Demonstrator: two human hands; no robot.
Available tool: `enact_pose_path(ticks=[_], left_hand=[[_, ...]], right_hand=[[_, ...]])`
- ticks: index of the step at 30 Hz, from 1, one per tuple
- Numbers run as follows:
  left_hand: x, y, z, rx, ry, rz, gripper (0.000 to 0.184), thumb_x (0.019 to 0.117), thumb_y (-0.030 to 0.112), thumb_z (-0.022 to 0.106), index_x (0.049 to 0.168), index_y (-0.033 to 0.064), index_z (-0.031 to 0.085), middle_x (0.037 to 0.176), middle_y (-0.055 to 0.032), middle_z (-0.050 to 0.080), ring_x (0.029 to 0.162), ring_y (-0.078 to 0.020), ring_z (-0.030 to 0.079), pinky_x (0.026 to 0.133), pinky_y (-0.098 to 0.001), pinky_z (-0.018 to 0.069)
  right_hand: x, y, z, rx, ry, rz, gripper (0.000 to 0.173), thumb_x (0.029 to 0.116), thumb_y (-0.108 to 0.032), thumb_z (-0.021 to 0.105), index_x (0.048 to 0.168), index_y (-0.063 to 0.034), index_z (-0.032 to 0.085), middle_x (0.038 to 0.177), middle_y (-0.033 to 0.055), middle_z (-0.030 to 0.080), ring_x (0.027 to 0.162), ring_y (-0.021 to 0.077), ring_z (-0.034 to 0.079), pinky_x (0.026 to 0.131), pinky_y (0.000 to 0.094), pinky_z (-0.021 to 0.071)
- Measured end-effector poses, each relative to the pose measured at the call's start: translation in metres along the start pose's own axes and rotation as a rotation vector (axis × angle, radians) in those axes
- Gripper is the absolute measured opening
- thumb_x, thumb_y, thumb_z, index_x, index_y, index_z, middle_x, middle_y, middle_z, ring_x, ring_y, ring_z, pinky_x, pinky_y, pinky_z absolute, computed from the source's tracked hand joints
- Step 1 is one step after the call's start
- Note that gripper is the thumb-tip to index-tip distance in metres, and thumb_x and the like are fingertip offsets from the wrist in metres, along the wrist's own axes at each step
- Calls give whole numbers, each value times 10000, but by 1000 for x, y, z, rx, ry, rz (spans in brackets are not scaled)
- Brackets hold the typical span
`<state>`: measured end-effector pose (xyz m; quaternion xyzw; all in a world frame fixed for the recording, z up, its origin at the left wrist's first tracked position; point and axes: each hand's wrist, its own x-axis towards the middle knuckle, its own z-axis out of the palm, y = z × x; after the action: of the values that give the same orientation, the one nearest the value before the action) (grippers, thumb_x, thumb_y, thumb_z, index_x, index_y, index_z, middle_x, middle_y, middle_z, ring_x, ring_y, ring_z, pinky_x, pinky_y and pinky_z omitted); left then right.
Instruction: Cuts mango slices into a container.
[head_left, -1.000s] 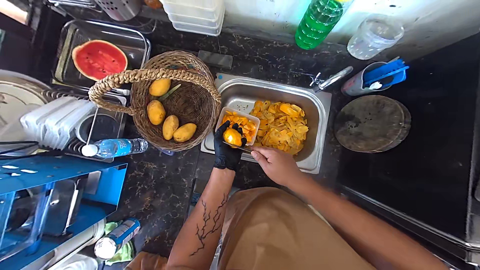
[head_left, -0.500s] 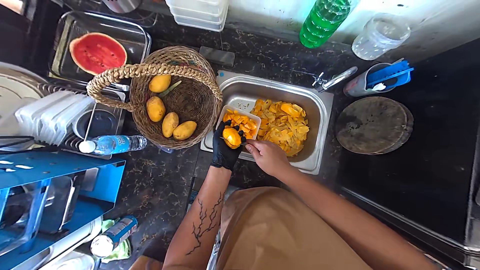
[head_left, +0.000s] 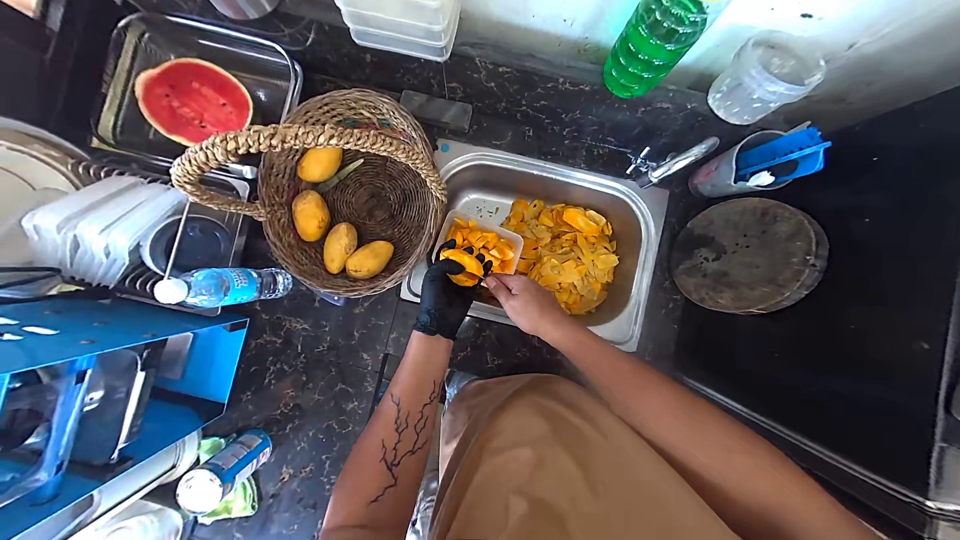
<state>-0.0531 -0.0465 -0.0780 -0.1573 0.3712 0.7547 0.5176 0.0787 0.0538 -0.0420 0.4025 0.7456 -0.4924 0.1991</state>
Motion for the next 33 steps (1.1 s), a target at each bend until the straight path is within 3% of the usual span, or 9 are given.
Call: enact_pose_path(ticks=[9,14,19,22,25,27,29,31,33], left_hand=[[10,-13,-4,15,63,38,412,895,-52,431,1241,150,529,1155,-115,640,1011,-274,655,863,-485,558],[16,-13,-1,57,98,57,472,875,-17,470,1312,152,526,1231,-116,649,1081,-254,656,860,-444,562],[-5,2,47,113,317,49,466,898,-67,434,1320,120,499,1129,-96,603,960,-208,623,776,-393,551],[11,-15,11,190,237,70,466,835,37,532,1293,121,549,1154,-134,634,981,-260,643,774,-468,561],[14,-13,0,194,139,73,325,1055,214,455,1355,117,532,1198,-141,665,1058,-288,668,880,-515,564],[11,-10,0,255,165,69,462,1071,530,388,1278,165,583,1048,-70,684,916,-214,687,779,-429,592],[7,-10,5,277,212,25,536,997,679,401,1107,199,611,866,-11,625,719,-142,627,605,-311,546],[4,-8,13,162,146,-40,386,1009,554,488,971,178,569,768,-20,596,611,-149,600,495,-300,512],[-3,-7,13,-22,4,-96,226,929,307,485,1056,140,569,938,-92,631,786,-239,650,635,-404,563]], right_hand=[[13,0,2,-97,-16,65,518,1098,-525,309,1301,-240,691,1132,103,735,1103,306,683,921,607,509],[22,-1,1,-104,-18,82,563,1100,-521,304,1112,-129,708,1026,146,716,1021,336,684,850,622,510],[24,-9,-3,-128,-23,118,591,1103,-524,276,1155,-129,713,1121,155,715,1104,348,669,894,633,499],[24,-7,-4,-122,6,151,600,1100,-532,270,1142,-123,708,1109,156,718,1086,356,678,870,635,511],[16,10,-17,-21,49,150,583,1100,-524,281,1126,-128,708,1027,153,716,969,341,695,827,617,531],[14,29,-25,58,12,182,601,1105,-527,256,1124,-111,690,880,144,662,736,289,652,695,521,542],[7,43,-27,168,-25,199,618,1108,-529,245,1135,-86,675,794,120,592,624,238,569,621,442,514],[-14,36,-31,264,-48,96,553,1115,-489,292,1219,-82,651,825,118,600,652,229,581,646,438,531],[-45,18,-26,250,-25,-50,476,1121,-434,320,1251,-106,639,799,80,621,640,199,635,628,410,583]])
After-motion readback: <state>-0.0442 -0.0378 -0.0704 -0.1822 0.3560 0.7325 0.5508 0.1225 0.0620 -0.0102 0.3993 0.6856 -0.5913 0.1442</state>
